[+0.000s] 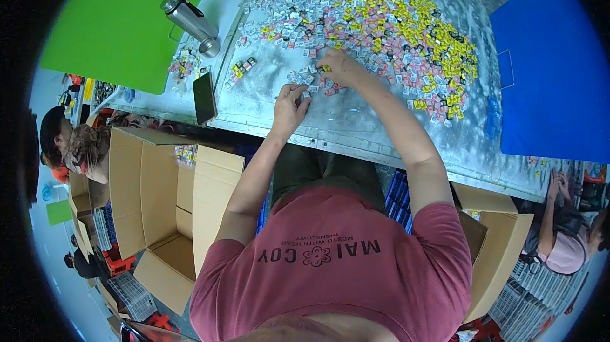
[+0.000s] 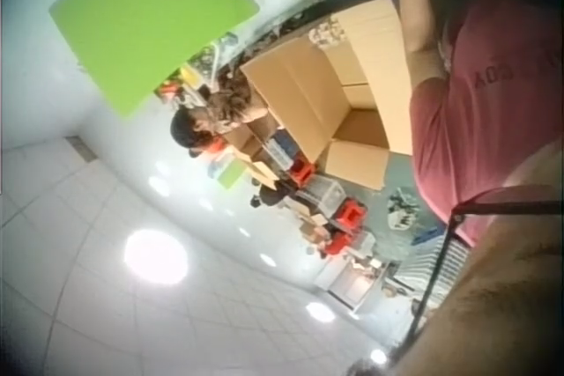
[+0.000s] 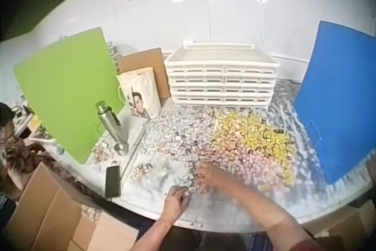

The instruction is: Assembling small plastic toy components and placing the finished sets into a cardboard box.

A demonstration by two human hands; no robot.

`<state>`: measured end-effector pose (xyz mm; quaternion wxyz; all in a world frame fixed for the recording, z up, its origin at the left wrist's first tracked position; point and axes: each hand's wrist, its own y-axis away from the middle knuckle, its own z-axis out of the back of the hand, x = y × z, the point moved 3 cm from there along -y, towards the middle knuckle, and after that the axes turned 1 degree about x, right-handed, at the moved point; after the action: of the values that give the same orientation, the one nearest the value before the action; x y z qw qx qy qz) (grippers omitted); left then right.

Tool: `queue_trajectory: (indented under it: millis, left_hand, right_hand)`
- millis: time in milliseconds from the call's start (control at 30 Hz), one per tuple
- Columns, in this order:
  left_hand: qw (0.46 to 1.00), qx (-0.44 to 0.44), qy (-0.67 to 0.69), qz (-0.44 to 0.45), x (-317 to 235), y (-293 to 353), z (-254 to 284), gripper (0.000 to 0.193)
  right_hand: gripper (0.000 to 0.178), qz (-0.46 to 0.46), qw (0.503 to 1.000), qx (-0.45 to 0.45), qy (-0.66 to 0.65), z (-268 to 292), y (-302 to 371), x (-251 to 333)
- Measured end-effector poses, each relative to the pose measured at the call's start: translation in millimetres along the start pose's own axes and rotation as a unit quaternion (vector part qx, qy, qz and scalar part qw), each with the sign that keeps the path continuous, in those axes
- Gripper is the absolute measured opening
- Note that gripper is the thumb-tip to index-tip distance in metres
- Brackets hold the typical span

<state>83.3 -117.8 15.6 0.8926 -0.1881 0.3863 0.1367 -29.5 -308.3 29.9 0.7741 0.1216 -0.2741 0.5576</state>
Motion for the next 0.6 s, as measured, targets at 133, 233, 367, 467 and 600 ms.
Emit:
queue_trajectory:
  millis: [133,233,367,467,600]
  left_hand:
    - [1.0,-0.012,0.005,-0.009,-3,-1,1,0.033]
    - [0.999,-0.006,0.037,-0.001,-14,2,3,0.033]
    - [0.996,0.035,0.041,-0.064,-47,14,-6,0.033]
    - [0.987,0.084,0.005,-0.136,-59,23,-27,0.034]
    - [0.98,0.076,-0.034,-0.18,-65,31,-44,0.036]
  right_hand:
    - [0.031,0.024,0.998,-0.051,-0.01,1,5,-3]
    - [0.03,0.003,0.996,-0.082,-0.026,20,22,6]
    - [0.03,-0.09,0.993,-0.068,-0.038,34,78,31]
    - [0.029,-0.057,0.995,-0.082,0.022,28,123,42]
    - [0.029,-0.064,0.993,-0.094,0.012,10,153,47]
